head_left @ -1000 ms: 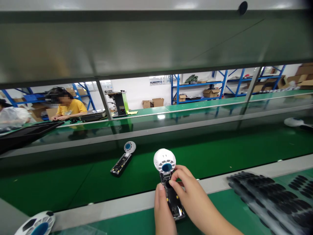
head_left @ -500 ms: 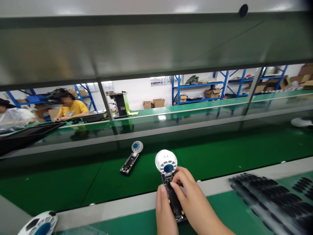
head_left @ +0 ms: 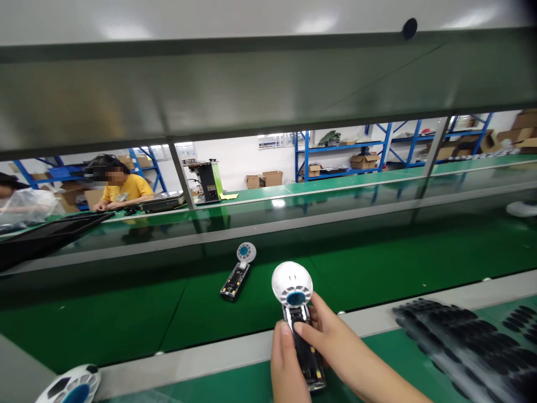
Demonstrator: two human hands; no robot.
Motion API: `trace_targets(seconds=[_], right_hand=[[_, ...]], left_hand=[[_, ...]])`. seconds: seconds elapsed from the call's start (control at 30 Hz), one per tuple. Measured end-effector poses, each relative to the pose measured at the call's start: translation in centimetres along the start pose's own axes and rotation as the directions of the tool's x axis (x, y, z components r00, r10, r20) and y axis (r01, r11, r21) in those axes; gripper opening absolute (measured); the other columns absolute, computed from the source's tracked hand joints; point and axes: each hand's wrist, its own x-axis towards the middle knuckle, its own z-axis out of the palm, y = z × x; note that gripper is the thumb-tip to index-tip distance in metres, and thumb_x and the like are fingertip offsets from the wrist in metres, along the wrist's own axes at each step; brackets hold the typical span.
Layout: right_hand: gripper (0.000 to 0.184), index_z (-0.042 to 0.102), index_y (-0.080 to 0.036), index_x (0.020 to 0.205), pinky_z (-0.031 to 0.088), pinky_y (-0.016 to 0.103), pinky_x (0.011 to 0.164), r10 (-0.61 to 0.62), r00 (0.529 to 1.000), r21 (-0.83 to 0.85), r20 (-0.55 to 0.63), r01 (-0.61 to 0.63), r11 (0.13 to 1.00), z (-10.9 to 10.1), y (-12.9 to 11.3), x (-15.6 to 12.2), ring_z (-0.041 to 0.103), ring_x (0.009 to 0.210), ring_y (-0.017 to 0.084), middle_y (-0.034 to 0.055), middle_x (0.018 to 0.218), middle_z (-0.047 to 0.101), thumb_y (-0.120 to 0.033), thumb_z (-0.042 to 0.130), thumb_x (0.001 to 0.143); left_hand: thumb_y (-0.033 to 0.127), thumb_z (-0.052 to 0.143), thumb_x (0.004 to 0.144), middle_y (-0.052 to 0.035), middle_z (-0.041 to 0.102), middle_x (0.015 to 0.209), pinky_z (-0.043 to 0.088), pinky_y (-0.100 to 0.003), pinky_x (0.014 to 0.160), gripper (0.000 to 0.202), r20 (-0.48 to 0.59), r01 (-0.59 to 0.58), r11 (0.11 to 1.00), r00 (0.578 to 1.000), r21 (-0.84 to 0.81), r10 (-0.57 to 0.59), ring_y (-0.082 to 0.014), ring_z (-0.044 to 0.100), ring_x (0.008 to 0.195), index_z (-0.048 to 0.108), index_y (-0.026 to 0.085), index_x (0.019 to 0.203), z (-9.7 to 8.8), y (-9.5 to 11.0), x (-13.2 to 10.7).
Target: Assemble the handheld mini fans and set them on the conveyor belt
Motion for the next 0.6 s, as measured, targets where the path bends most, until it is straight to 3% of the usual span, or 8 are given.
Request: trace_targets(seconds=[0.17, 0.27, 0.37, 0.43, 0.5, 0.6], right_hand=[[0.044, 0.037, -0.019, 0.116, 0.041, 0.027, 0.083, -0.048, 0.993, 0.021, -0.11, 0.051, 0.998, 0.3, 0.7, 0.1, 0.057, 0.091, 0.017, 0.003, 0.097, 0.061, -0.021, 0.051, 0.074], [0.051, 0.035, -0.019, 0.123, 0.044, 0.022, 0.057, 0.015, 0.997, 0.112, -0.079, -0.006, 0.994, 0.0, 0.6, 0.1, 0.057, 0.065, 0.013, 0.0005, 0.084, 0.06, -0.03, 0.051, 0.076], [0.055, 0.034, -0.021, 0.128, 0.03, 0.019, 0.035, 0.102, 0.995, 0.186, -0.005, -0.099, 0.978, -0.3, 0.7, 0.1, 0.047, 0.042, 0.01, -0.0037, 0.061, 0.053, -0.045, 0.044, 0.079], [0.058, 0.038, -0.02, 0.126, 0.032, 0.019, 0.036, 0.079, 0.996, 0.107, -0.047, -0.074, 0.992, -0.5, 1.1, 0.4, 0.05, 0.044, 0.012, -0.0035, 0.059, 0.055, -0.049, 0.046, 0.076], [0.059, 0.043, -0.019, 0.123, 0.043, 0.022, 0.048, 0.004, 0.991, -0.009, -0.134, -0.005, 1.0, -1.0, 1.6, 1.4, 0.06, 0.059, 0.015, 0.0001, 0.072, 0.063, -0.049, 0.051, 0.073], [0.055, 0.046, -0.014, 0.12, 0.046, 0.029, 0.073, -0.096, 0.964, -0.112, -0.248, 0.07, 0.991, -3.0, 1.4, 4.6, 0.061, 0.086, 0.02, 0.0055, 0.093, 0.066, -0.048, 0.048, 0.076]], left_hand=[[0.055, 0.045, 0.073, -0.0081, 0.067, 0.09, 0.042, -0.03, 0.077, 0.046, 0.01, -0.016, 0.996, 1.0, 0.089, 0.015, -0.0239, 0.059, 0.09, 0.06, 0.016, 0.093, -0.1, 0.4, -0.2], [0.057, 0.042, 0.074, -0.0067, 0.068, 0.072, 0.044, -0.03, 0.066, 0.046, 0.05, 0.018, 0.999, 0.999, 0.039, -0.02, -0.0233, 0.062, 0.076, 0.059, 0.016, 0.089, -0.1, 0.8, -0.2], [0.062, 0.032, 0.076, -0.0054, 0.061, 0.05, 0.043, -0.032, 0.05, 0.053, 0.173, 0.067, 0.998, 0.983, -0.004, -0.065, -0.0245, 0.062, 0.056, 0.056, 0.015, 0.079, 0.1, 0.8, -0.2], [0.059, 0.034, 0.077, -0.0081, 0.065, 0.06, 0.046, -0.033, 0.057, 0.05, 0.129, 0.063, 0.997, 0.989, 0.047, -0.069, -0.0252, 0.063, 0.063, 0.057, 0.014, 0.083, 0.3, 0.5, -0.1], [0.05, 0.037, 0.079, -0.0111, 0.067, 0.085, 0.046, -0.034, 0.072, 0.043, 0.044, -0.001, 0.997, 0.999, 0.073, -0.002, -0.0249, 0.061, 0.083, 0.056, 0.015, 0.094, 0.4, 0.3, 0.0], [0.036, 0.035, 0.083, -0.013, 0.056, 0.113, 0.041, -0.033, 0.087, 0.034, -0.002, -0.271, 0.948, 0.961, 0.166, 0.275, -0.0231, 0.051, 0.105, 0.054, 0.016, 0.103, 0.2, 1.1, 0.5]])
